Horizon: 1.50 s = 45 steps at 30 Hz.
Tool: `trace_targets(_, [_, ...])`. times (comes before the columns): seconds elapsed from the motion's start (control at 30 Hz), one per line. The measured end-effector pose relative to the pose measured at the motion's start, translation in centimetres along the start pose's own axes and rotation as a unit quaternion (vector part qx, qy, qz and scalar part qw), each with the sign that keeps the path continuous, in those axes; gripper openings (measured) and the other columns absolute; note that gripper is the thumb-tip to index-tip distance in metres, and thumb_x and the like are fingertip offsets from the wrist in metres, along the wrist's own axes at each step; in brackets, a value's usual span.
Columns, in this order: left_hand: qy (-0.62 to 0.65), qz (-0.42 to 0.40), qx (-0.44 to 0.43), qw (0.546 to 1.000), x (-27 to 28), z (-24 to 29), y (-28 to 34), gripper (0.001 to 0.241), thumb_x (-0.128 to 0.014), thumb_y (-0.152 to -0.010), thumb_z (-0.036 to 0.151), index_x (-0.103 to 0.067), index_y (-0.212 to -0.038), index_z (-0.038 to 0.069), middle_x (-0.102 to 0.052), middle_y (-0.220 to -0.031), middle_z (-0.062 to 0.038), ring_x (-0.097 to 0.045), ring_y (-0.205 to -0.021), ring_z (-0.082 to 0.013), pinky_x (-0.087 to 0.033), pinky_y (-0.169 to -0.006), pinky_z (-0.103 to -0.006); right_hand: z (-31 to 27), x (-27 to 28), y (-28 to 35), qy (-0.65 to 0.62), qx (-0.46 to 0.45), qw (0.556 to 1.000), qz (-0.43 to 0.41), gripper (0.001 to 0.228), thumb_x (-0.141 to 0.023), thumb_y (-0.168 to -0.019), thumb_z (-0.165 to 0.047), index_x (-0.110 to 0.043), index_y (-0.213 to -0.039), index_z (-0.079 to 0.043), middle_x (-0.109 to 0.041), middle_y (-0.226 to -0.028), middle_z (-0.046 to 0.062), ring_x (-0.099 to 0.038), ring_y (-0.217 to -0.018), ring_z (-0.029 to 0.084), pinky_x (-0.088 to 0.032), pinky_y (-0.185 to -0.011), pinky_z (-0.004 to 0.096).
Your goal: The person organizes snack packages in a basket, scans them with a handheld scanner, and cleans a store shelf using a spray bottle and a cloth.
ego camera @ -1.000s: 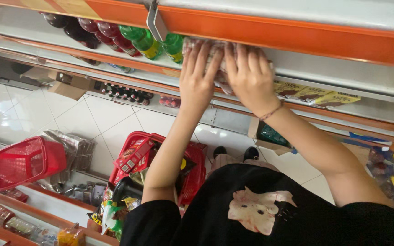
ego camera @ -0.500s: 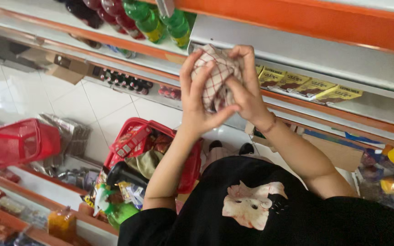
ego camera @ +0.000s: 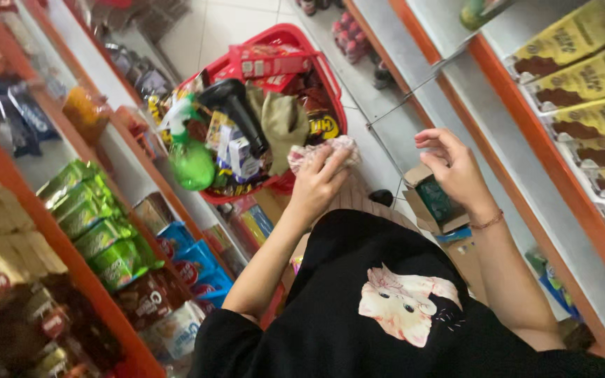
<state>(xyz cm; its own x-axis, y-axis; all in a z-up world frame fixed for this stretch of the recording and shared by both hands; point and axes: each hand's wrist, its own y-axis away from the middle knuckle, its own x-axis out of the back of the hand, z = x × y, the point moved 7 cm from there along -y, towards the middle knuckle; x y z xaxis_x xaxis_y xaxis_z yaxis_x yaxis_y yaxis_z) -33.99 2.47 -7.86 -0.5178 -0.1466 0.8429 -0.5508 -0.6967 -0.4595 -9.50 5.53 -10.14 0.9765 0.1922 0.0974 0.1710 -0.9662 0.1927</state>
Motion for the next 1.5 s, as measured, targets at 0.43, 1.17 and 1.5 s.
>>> trace_targets(0.43, [-0.111, 0.244, 0.343, 0.900, 14.3, -14.5, 12.2, 0.036, -0.081, -0.077, -0.002, -0.075, -0.110, 0.010, -0.054, -0.138, -0.015, -0.051, -0.132, -0.0369, -0.040, -0.113, -0.0467, -6.0, -22.0, -10.2, 0.196, 0.239, 0.949, -0.058, 0.028, -0.068, -0.093, -0.005, -0.065, -0.121, -0.002, -0.064, -0.117, 0.015, -0.065, -0.110, 0.031, -0.053, -0.097, 0.040])
trace_targets(1.17, [-0.047, 0.154, 0.306, 0.938, 11.9, -20.0, 10.2, 0.079, -0.068, -0.078, -0.008, -0.055, -0.152, 0.016, -0.037, -0.150, -0.016, -0.040, -0.146, -0.0366, -0.037, -0.121, -0.0426, -7.2, -26.1, -16.7, -0.067, 0.107, 0.991, -0.038, 0.086, -0.079, -0.094, -0.005, -0.028, -0.164, -0.001, -0.070, -0.129, 0.009, -0.069, -0.113, 0.015, -0.055, -0.099, 0.028])
trace_targets(1.5, [-0.126, -0.054, 0.300, 0.944, 7.2, -22.4, 2.2, 0.071, -0.061, -0.092, 0.051, -0.039, -0.154, 0.027, -0.048, -0.150, -0.013, -0.045, -0.136, -0.0348, -0.018, -0.117, -0.0653, -8.2, -21.1, -14.1, -0.237, 0.067, 0.963, -0.106, 0.067, -0.074, -0.103, -0.013, -0.041, -0.160, -0.002, -0.063, -0.128, 0.003, -0.063, -0.104, 0.011, -0.054, -0.094, 0.027])
